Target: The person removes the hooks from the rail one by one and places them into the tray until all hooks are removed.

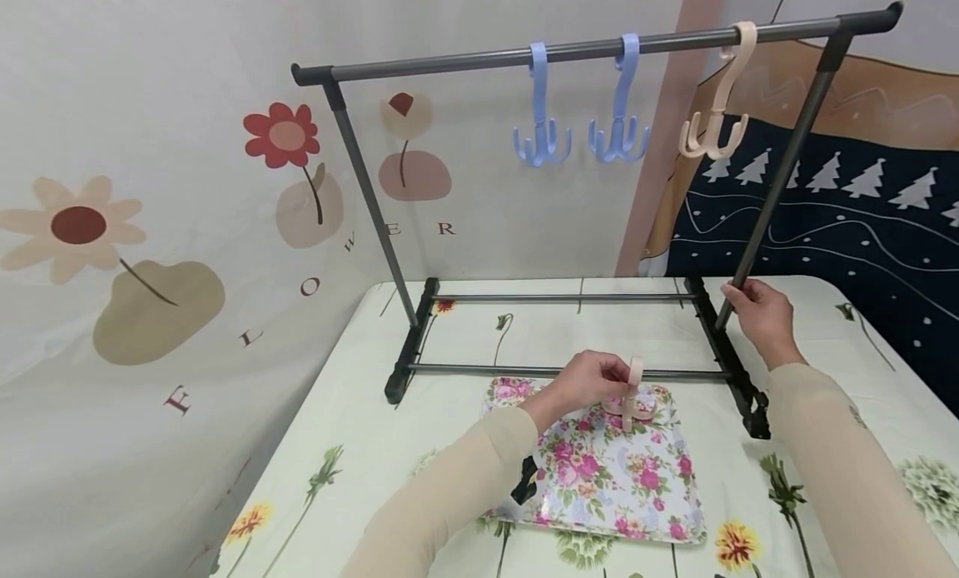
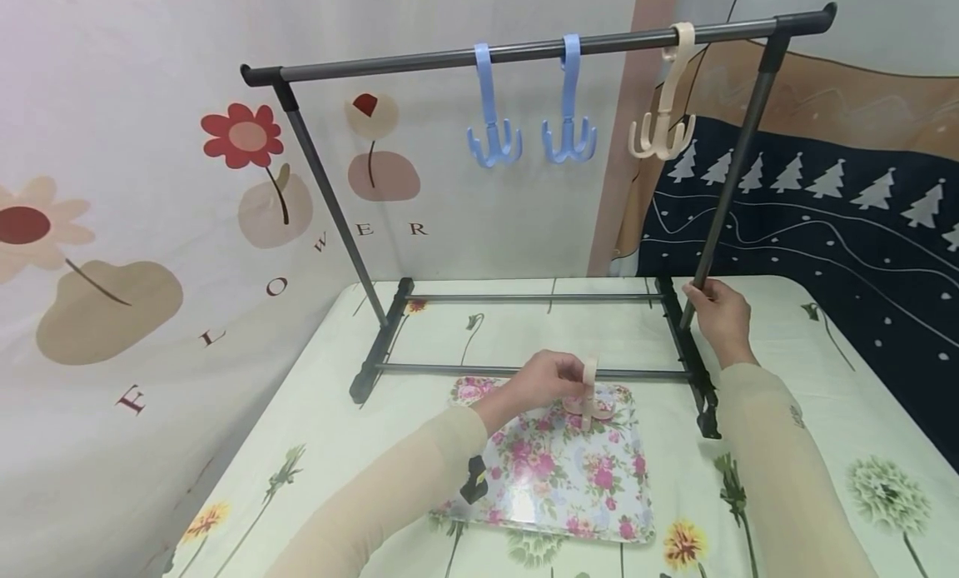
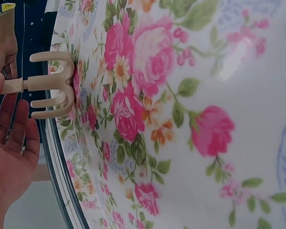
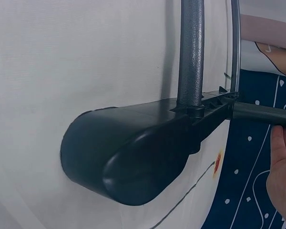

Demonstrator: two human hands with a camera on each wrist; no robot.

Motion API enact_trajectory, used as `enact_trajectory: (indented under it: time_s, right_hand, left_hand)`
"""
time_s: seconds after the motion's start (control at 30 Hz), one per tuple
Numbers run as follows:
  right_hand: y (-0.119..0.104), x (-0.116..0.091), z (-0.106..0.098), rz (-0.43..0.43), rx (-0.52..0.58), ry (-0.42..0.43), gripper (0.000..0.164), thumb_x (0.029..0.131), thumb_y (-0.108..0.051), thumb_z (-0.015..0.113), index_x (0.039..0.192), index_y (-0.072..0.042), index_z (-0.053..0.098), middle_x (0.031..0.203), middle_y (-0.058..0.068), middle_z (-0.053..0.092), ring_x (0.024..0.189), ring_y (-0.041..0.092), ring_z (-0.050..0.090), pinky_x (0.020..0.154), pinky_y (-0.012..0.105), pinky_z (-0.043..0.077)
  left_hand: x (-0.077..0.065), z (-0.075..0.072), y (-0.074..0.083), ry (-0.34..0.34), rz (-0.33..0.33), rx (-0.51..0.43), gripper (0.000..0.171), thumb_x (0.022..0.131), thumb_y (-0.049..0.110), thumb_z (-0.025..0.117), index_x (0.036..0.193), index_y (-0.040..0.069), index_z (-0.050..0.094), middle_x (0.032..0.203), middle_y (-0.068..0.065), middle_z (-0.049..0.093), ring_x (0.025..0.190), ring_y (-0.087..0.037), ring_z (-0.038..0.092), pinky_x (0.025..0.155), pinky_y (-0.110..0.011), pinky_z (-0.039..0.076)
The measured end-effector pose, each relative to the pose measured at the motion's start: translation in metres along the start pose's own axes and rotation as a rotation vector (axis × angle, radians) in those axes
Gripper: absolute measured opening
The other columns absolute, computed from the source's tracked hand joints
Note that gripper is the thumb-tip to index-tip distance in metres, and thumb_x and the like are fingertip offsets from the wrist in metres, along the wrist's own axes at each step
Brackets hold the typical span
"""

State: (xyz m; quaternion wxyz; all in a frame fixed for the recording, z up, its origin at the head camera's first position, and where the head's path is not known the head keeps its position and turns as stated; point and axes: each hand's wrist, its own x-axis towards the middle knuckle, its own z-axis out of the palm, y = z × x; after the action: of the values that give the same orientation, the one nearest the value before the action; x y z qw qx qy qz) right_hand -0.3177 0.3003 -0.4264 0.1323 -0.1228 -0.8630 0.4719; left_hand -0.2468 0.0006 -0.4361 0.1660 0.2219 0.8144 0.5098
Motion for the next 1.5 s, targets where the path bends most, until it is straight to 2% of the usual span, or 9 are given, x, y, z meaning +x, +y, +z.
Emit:
enact_trajectory:
  time_s: [0.27,0.4,0.57,0.77,0.93,1.17,1.27,1.33,1.5]
  right_hand:
    - [0.016,0.013,0.002,0.024,0.034,0.025,0.054,0.095,-0.057,0.056,0.121,-0.010,0.065,0.101,-0.001,0.064,0.100,0.022,0.052,0.072,0.051,0.043]
    - [0.020,0.017,0.003,0.020,0.041,0.023,0.052,0.095,-0.056,0.057,0.120,-0.011,0.066,0.101,-0.001,0.065,0.099,0.023,0.053,0.072,0.050,0.043]
    - [0.012,0.009,0.004,0.020,0.063,0.023,0.055,0.099,-0.050,0.055,0.125,-0.003,0.062,0.110,0.011,0.064,0.106,0.031,0.054,0.086,0.056,0.042]
    - [0.008,0.004,0.001,0.021,0.062,0.015,0.053,0.098,-0.052,0.055,0.122,-0.006,0.064,0.104,0.004,0.065,0.103,0.028,0.053,0.083,0.057,0.041]
    - [0.006,0.002,0.001,-0.005,0.032,-0.012,0.054,0.102,-0.047,0.048,0.128,-0.001,0.059,0.116,0.017,0.061,0.107,0.032,0.051,0.090,0.055,0.040]
    - [0.083,0.060,0.020,-0.061,-0.013,0.032,0.062,0.093,-0.070,0.043,0.121,-0.018,0.064,0.107,0.000,0.063,0.100,0.020,0.053,0.087,0.045,0.043]
    - [0.093,0.067,0.025,-0.057,-0.051,0.057,0.072,0.090,-0.074,0.041,0.127,-0.016,0.061,0.110,0.001,0.061,0.103,0.023,0.050,0.088,0.050,0.041]
    - [0.080,0.058,0.022,-0.038,-0.047,0.055,0.069,0.091,-0.071,0.043,0.126,-0.015,0.061,0.109,0.000,0.062,0.102,0.022,0.050,0.081,0.044,0.043]
    - [0.025,0.018,0.006,0.000,0.009,-0.004,0.060,0.099,-0.054,0.050,0.130,-0.003,0.059,0.116,0.015,0.061,0.106,0.032,0.050,0.084,0.050,0.043]
  left_hand:
    - [-0.001,-0.005,-0.002,-0.051,-0.010,0.076,0.022,0.089,0.004,0.074,0.110,0.009,0.070,0.096,0.006,0.067,0.089,-0.003,0.061,0.079,-0.020,0.050]
    - [-0.002,-0.012,-0.004,-0.058,-0.005,0.107,0.029,0.089,0.007,0.074,0.117,0.009,0.068,0.102,0.006,0.066,0.092,-0.002,0.060,0.083,-0.020,0.049]
    - [-0.004,-0.025,-0.001,-0.009,0.021,0.104,0.031,0.091,0.012,0.073,0.121,0.008,0.066,0.102,0.005,0.066,0.093,-0.004,0.060,0.083,-0.022,0.049]
    - [-0.005,-0.042,0.008,0.068,0.043,0.092,0.027,0.093,0.021,0.072,0.118,0.012,0.067,0.099,0.007,0.065,0.092,-0.005,0.060,0.078,-0.023,0.050]
    - [-0.003,-0.056,0.017,0.141,0.058,0.064,0.027,0.094,0.024,0.071,0.118,0.014,0.067,0.099,0.009,0.065,0.092,-0.005,0.060,0.078,-0.024,0.050]
    - [0.000,-0.081,0.033,0.250,0.094,0.058,0.029,0.095,0.028,0.070,0.120,0.015,0.067,0.101,0.009,0.066,0.095,-0.006,0.060,0.080,-0.026,0.051]
    - [0.000,-0.090,0.038,0.283,0.108,0.047,0.032,0.095,0.030,0.069,0.123,0.015,0.066,0.104,0.008,0.066,0.097,-0.006,0.060,0.083,-0.028,0.051]
    - [0.000,-0.097,0.042,0.303,0.114,0.033,0.034,0.095,0.030,0.069,0.126,0.015,0.065,0.105,0.008,0.066,0.098,-0.007,0.060,0.085,-0.029,0.051]
    - [-0.001,-0.111,0.051,0.368,0.130,-0.007,0.034,0.096,0.031,0.067,0.127,0.016,0.064,0.107,0.007,0.065,0.100,-0.008,0.059,0.086,-0.032,0.051]
